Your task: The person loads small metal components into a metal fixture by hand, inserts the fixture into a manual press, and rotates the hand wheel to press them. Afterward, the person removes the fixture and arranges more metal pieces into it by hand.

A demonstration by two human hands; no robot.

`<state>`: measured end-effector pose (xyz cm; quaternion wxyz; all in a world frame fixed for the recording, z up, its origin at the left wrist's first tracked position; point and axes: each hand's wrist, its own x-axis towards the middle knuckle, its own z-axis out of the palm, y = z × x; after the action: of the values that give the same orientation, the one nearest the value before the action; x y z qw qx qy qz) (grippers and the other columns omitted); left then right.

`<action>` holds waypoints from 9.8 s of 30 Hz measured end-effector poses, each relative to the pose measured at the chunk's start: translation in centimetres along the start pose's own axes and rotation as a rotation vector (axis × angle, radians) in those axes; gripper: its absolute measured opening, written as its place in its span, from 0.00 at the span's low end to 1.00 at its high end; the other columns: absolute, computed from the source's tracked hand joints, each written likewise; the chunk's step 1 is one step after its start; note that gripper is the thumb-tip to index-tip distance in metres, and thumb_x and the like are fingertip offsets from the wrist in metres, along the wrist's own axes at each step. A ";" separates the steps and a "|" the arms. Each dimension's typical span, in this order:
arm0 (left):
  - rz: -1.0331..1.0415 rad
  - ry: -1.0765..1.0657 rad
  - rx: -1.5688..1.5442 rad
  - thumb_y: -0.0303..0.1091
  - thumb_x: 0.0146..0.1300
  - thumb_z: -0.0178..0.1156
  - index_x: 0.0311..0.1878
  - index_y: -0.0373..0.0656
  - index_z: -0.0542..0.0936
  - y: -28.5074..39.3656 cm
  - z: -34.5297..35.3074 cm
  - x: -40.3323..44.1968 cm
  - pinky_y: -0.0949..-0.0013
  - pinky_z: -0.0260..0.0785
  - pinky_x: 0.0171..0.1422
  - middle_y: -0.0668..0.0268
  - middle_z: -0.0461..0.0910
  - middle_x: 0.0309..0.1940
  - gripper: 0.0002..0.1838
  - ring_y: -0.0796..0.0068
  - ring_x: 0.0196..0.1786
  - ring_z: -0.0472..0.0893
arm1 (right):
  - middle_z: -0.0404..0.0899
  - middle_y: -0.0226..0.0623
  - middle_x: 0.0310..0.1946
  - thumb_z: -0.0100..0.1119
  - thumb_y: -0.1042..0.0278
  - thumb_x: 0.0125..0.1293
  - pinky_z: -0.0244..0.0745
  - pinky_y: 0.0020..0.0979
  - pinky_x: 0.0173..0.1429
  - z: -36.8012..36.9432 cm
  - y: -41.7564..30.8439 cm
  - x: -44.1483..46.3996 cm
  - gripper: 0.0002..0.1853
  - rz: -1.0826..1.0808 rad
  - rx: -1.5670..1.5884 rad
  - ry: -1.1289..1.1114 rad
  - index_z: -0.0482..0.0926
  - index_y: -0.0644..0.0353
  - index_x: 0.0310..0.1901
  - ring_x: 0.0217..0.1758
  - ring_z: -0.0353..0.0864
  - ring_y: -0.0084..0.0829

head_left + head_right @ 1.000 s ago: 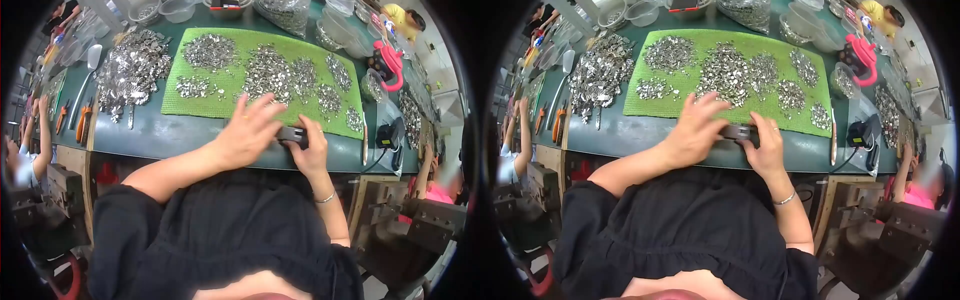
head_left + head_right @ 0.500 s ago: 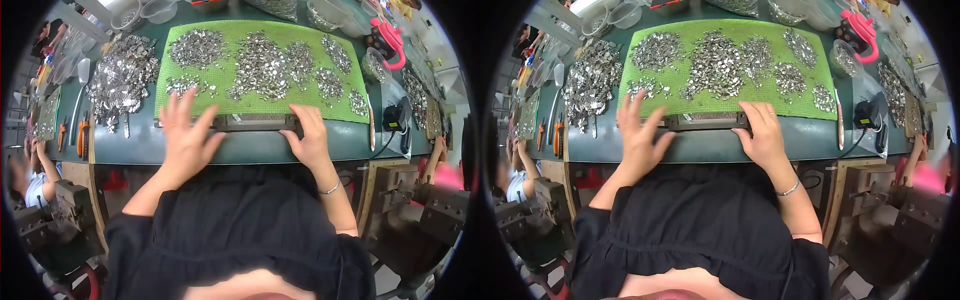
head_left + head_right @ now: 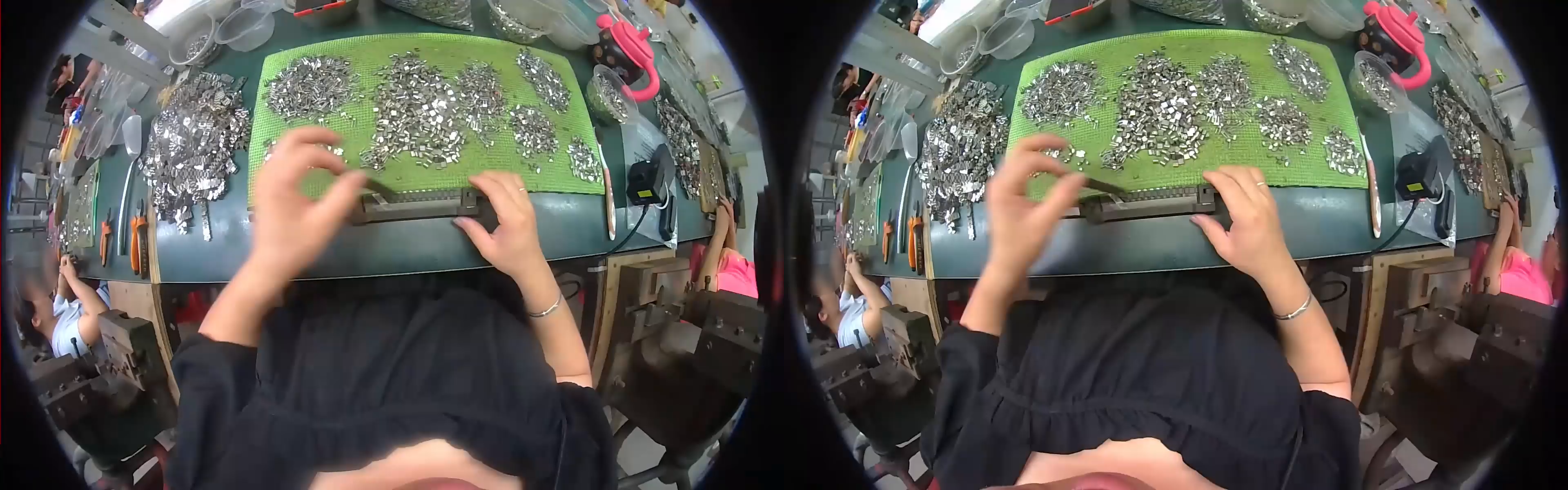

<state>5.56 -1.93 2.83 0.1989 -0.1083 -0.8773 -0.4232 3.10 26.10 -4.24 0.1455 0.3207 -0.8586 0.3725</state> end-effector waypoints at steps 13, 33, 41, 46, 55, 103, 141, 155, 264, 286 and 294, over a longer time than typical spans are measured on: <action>0.001 -0.345 0.640 0.46 0.66 0.65 0.67 0.45 0.74 -4.9 -2.1 -1.6 0.29 0.48 0.76 0.58 0.71 0.71 0.29 0.46 0.76 0.64 | 0.76 0.40 0.40 0.76 0.67 0.45 0.68 0.42 0.52 -0.6 -2.9 3.8 0.22 -0.105 -0.171 -0.214 0.78 0.62 0.41 0.45 0.74 0.45; 0.105 -0.171 0.307 0.26 0.63 0.65 0.43 0.44 0.84 -7.5 -3.6 -1.6 0.46 0.59 0.72 0.66 0.83 0.46 0.06 0.63 0.52 0.82 | 0.75 0.32 0.32 0.67 0.75 0.56 0.63 0.39 0.51 9.6 -3.2 14.0 0.03 -0.263 -0.179 -0.368 0.85 0.56 0.32 0.42 0.74 0.37; 0.111 -0.270 0.417 0.27 0.56 0.67 0.33 0.44 0.85 -7.5 -3.3 0.3 0.44 0.61 0.68 0.66 0.78 0.44 0.02 0.61 0.53 0.77 | 0.79 0.37 0.35 0.61 0.79 0.50 0.63 0.42 0.54 9.4 -4.1 14.2 0.06 -0.241 -0.307 -0.329 0.82 0.58 0.31 0.48 0.77 0.39; 0.184 -0.293 0.455 0.28 0.54 0.68 0.33 0.45 0.87 -7.4 -2.6 0.6 0.42 0.60 0.69 0.66 0.77 0.45 0.03 0.61 0.57 0.75 | 0.82 0.38 0.37 0.65 0.77 0.50 0.64 0.42 0.57 9.7 -4.1 14.5 0.05 -0.151 -0.308 -0.382 0.83 0.59 0.31 0.49 0.79 0.39; 0.102 -0.271 0.492 0.27 0.53 0.68 0.32 0.42 0.85 -7.2 -1.4 1.0 0.53 0.62 0.62 0.64 0.77 0.45 0.03 0.59 0.54 0.75 | 0.76 0.34 0.33 0.60 0.78 0.51 0.63 0.40 0.53 10.4 -3.2 13.5 0.04 -0.329 -0.292 -0.262 0.79 0.57 0.27 0.46 0.76 0.37; 0.166 -0.293 0.662 0.26 0.57 0.65 0.35 0.43 0.80 -7.7 -1.5 3.4 0.55 0.61 0.56 0.66 0.77 0.42 0.04 0.61 0.53 0.75 | 0.76 0.34 0.31 0.67 0.74 0.53 0.62 0.40 0.49 9.8 -5.4 11.3 0.02 -0.101 -0.253 -0.236 0.83 0.59 0.26 0.41 0.76 0.37; 0.238 -0.458 0.129 0.26 0.54 0.67 0.33 0.45 0.80 -3.5 3.3 -0.2 0.58 0.59 0.52 0.68 0.78 0.36 0.06 0.63 0.46 0.76 | 0.72 0.40 0.39 0.57 0.80 0.55 0.68 0.40 0.46 4.7 -3.9 3.9 0.06 -0.110 -0.044 -0.111 0.73 0.62 0.35 0.42 0.73 0.42; 0.263 -0.357 0.191 0.25 0.54 0.70 0.45 0.43 0.85 -6.2 -1.9 0.4 0.57 0.66 0.60 0.65 0.84 0.47 0.13 0.60 0.54 0.80 | 0.76 0.40 0.34 0.64 0.77 0.55 0.66 0.42 0.46 3.6 -5.1 6.2 0.06 0.113 -0.041 -0.338 0.74 0.60 0.31 0.44 0.77 0.44; 0.332 -0.375 0.457 0.30 0.52 0.72 0.33 0.45 0.85 -6.5 -2.3 1.1 0.54 0.61 0.61 0.65 0.76 0.53 0.06 0.57 0.61 0.72 | 0.74 0.39 0.43 0.74 0.69 0.47 0.67 0.41 0.51 1.1 -0.8 1.8 0.21 -0.071 -0.064 -0.123 0.78 0.62 0.44 0.46 0.72 0.43; 0.168 -0.558 0.156 0.30 0.54 0.71 0.39 0.45 0.81 -0.7 5.1 1.1 0.59 0.58 0.56 0.69 0.81 0.38 0.10 0.65 0.47 0.77 | 0.77 0.42 0.48 0.77 0.67 0.47 0.68 0.42 0.59 -0.4 0.7 0.6 0.27 -0.015 0.050 0.051 0.79 0.63 0.50 0.53 0.76 0.46; 0.213 -0.394 0.253 0.32 0.55 0.72 0.39 0.45 0.81 -1.1 6.4 0.6 0.57 0.58 0.53 0.67 0.80 0.36 0.11 0.61 0.44 0.77 | 0.79 0.46 0.54 0.64 0.77 0.56 0.65 0.45 0.65 -3.6 4.4 -2.4 0.18 0.196 -0.406 0.216 0.78 0.66 0.51 0.59 0.76 0.48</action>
<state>3.00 2.43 -1.32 0.0795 -0.2547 -0.9287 -0.2576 2.09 32.05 -5.40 0.2611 0.1585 -0.9223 0.2368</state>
